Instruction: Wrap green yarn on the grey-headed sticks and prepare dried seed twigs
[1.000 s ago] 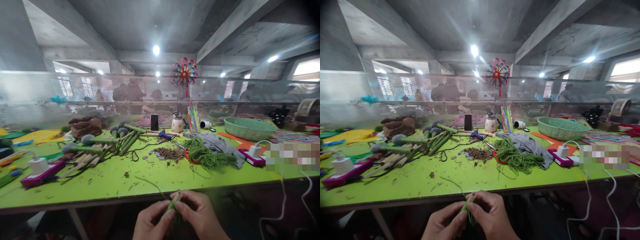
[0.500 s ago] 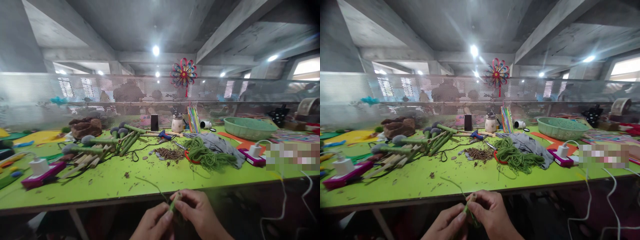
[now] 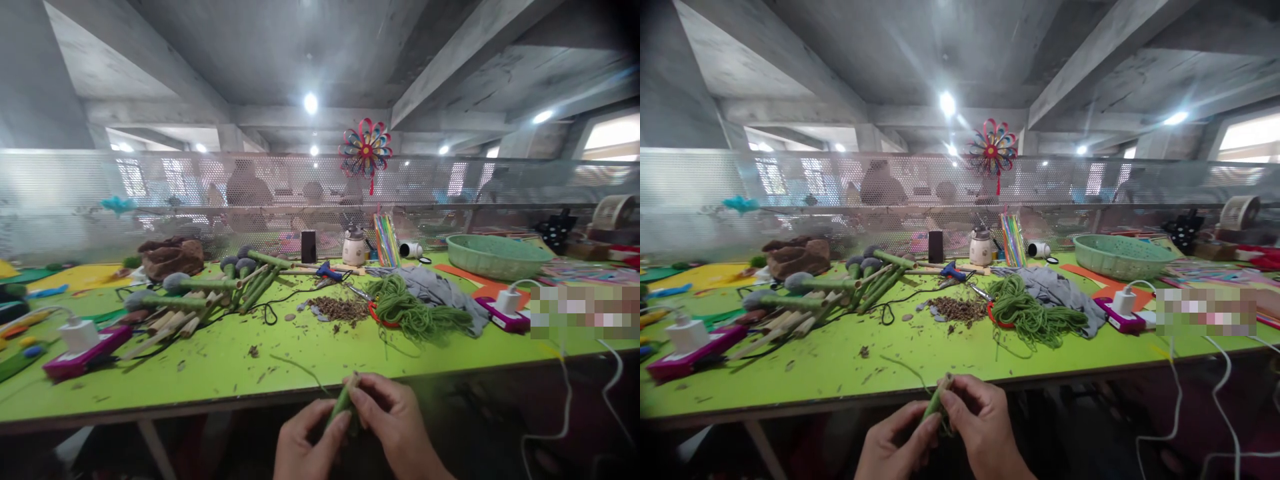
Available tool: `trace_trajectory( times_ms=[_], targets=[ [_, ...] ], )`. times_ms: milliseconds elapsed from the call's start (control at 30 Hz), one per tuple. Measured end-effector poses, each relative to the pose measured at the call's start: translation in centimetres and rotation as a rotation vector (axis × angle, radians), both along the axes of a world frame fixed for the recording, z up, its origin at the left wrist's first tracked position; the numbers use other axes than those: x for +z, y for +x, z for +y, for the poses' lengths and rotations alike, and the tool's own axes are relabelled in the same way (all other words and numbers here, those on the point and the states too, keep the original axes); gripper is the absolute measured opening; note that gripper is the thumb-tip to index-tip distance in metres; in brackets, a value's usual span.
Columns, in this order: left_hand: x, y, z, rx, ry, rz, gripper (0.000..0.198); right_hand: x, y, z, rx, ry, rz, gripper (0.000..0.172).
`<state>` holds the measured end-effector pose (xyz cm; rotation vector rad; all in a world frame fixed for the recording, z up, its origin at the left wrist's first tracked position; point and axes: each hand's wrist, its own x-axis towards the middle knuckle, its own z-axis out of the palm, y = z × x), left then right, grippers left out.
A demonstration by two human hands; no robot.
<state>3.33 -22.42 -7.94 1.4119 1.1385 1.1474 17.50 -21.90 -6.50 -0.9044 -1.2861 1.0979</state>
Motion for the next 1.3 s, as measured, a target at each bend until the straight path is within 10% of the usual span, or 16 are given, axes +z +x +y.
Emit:
trace_trajectory(
  times_ms=[233,633,900,1300],
  targets=[
    [1.2,-1.7,1.0,-0.535,-0.165,-0.054,0.053,0.4,1.0,0.0,0.126,0.047,-0.028,0.030],
    [0.3,0.5,0.3,0.083,0.119,-0.046,0.033,0.1,0.5,0.6,0.059,0.024,-0.001,0.030],
    [0.3,-1.3,1.4,-0.471,-0.018,0.003,0.049,0.2,0.8,0.4,0.171,0.013,-0.028,0.032],
    [0.6,-1.0,0.1,0.030,0.201,0.109,0.026,0.6,0.3,0.3,0.124,-0.009,-0.024,0.033]
  ],
)
